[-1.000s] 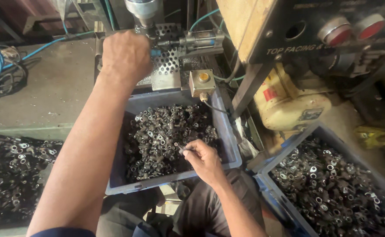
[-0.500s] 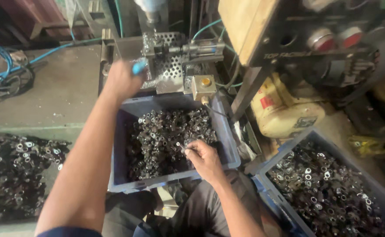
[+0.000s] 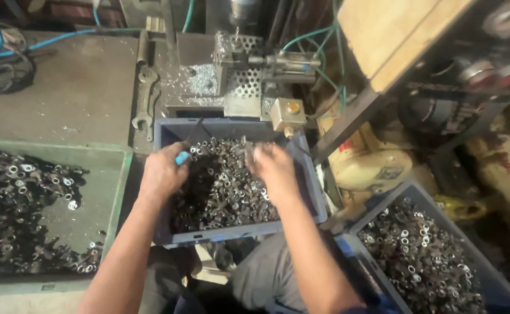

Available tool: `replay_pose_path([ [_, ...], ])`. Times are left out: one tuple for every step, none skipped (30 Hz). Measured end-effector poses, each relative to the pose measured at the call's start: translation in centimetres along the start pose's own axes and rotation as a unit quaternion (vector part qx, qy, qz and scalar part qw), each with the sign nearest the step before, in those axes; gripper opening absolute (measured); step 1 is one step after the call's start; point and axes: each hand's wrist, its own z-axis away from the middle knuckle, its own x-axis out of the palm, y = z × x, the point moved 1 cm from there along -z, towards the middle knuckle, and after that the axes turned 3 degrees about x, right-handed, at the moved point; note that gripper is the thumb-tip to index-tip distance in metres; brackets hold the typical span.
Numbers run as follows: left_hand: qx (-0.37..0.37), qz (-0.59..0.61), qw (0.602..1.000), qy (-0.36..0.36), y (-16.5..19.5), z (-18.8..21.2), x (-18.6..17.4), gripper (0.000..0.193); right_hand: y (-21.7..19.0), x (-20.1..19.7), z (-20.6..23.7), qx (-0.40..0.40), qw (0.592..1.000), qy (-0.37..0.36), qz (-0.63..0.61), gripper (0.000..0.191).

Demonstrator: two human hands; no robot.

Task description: The person picks small machined metal fittings from a bin, seats them one at a time into the fixture of a top facing and chamfering machine, and moves processed parts into a separate bin, occasionally using a rod to poke or reposition parts in the bins.

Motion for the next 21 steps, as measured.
replay_pose_path([
  [-0.003, 0.006, 1.0, -0.002, 0.1, 0.0, -0.1, 0.03, -0.7, 1.1, -1.8, -0.011, 1.0, -0.005, -0.026, 0.016],
  [-0.005, 0.012, 1.0, -0.003, 0.1, 0.0, -0.2, 0.03, -1.5, 2.1, -3.9, -0.022, 0.998, -0.011, -0.05, 0.016],
  [0.004, 0.014, 1.0, -0.006, 0.2, -0.1, -0.3, 0.029, -2.3, 3.2, -6.0, -0.032, 0.999, -0.002, -0.044, 0.015],
  [0.012, 0.015, 1.0, -0.008, 0.2, -0.1, -0.4, 0.028, -3.0, 4.2, -8.1, -0.042, 0.998, 0.006, -0.037, 0.015],
  [0.019, 0.017, 1.0, -0.011, 0.3, -0.1, -0.5, 0.028, -3.7, 4.9, -10.0, -0.047, 0.996, 0.015, -0.069, 0.014],
  [0.012, 0.023, 1.0, -0.012, 0.3, -0.1, -0.6, 0.028, -4.1, 5.7, -11.9, -0.054, 0.993, 0.023, -0.102, 0.013],
  [0.005, 0.027, 1.0, -0.011, 0.4, -0.2, -0.7, 0.029, -4.5, 6.3, -13.5, -0.057, 0.992, 0.031, -0.108, 0.014],
  [0.0, 0.032, 0.999, -0.011, 0.4, -0.3, -0.8, 0.03, -5.0, 6.7, -15.0, -0.062, 0.991, 0.04, -0.114, 0.016],
  [-0.002, 0.033, 0.999, -0.01, 0.5, -0.4, -0.9, 0.03, -5.2, 6.9, -16.3, -0.065, 0.989, 0.049, -0.121, 0.017],
  [-0.004, 0.034, 0.999, -0.011, 0.5, -0.4, -1.0, 0.029, -5.4, 7.1, -17.5, -0.063, 0.989, 0.057, -0.123, 0.018],
  [-0.005, 0.034, 0.999, -0.013, 0.6, -0.5, -1.0, 0.029, -5.5, 7.2, -18.5, -0.061, 0.988, 0.064, -0.126, 0.018],
  [-0.011, 0.037, 0.999, -0.015, 0.6, -0.5, -1.1, 0.029, -5.6, 7.3, -19.3, -0.06, 0.987, 0.073, -0.129, 0.019],
  [-0.016, 0.039, 0.999, -0.016, 0.6, -0.5, -1.1, 0.029, -5.7, 7.4, -20.0, -0.073, 0.987, 0.073, -0.121, 0.019],
  [-0.02, 0.042, 0.999, -0.017, 0.6, -0.6, -1.1, 0.028, -5.8, 7.5, -20.5, -0.086, 0.987, 0.072, -0.114, 0.019],
  [-0.019, 0.038, 0.999, -0.019, 0.6, -0.6, -1.1, 0.029, -5.9, 7.5, -20.9, -0.099, 0.987, 0.071, -0.107, 0.019],
  [-0.019, 0.034, 0.999, -0.021, 0.6, -0.6, -1.1, 0.029, -6.0, 7.5, -21.1, -0.099, 0.987, 0.065, -0.105, 0.018],
  [-0.019, 0.029, 0.999, -0.023, 0.6, -0.6, -1.1, 0.03, -6.2, 7.6, -21.3, -0.099, 0.988, 0.059, -0.104, 0.017],
  [-0.02, 0.027, 0.999, -0.023, 0.6, -0.6, -1.1, 0.03, -6.4, 7.5, -21.4, -0.099, 0.988, 0.052, -0.103, 0.016],
  [-0.022, 0.025, 0.999, -0.022, 0.7, -0.6, -1.2, 0.03, -6.5, 7.6, -21.4, -0.1, 0.989, 0.056, -0.091, 0.015],
  [-0.022, 0.022, 0.999, -0.022, 0.8, -0.6, -1.2, 0.03, -6.7, 7.6, -21.3, -0.102, 0.99, 0.059, -0.079, 0.014],
  [-0.027, 0.02, 0.999, -0.026, 0.8, -0.6, -1.3, 0.031, -6.8, 7.7, -21.3, -0.104, 0.99, 0.062, -0.067, 0.014],
])
